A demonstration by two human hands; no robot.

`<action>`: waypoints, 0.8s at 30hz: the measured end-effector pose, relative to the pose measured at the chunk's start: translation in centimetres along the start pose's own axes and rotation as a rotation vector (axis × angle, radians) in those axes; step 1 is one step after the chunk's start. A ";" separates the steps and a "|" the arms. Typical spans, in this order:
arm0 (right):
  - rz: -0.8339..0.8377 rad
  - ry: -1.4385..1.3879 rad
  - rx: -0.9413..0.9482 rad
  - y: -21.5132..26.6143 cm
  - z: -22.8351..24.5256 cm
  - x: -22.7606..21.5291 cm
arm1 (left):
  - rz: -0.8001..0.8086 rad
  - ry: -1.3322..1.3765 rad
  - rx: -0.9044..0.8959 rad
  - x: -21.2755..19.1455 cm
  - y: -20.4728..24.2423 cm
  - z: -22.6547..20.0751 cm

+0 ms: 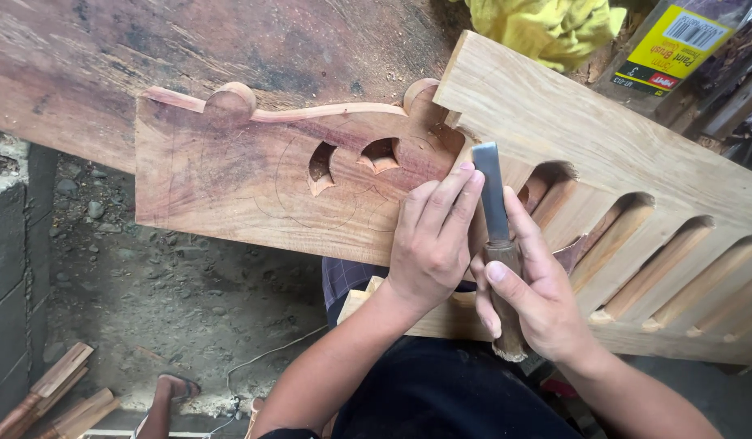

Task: Using a chisel and sandpaper to shape and finish a decorative wooden furniture piece.

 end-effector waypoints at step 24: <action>0.131 0.880 -0.337 -3.7 3.6 -2.2 | -0.116 -0.019 -0.074 0.4 0.5 1.3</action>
Point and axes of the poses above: each hand's wrist, its own y-axis away from the middle knuckle, its own x-axis out of the palm, z = x × y, the point moved 10 cm from there along -y, towards the middle knuckle, and after that the axes turned 11 degrees about -z, right-handed, at the moved point
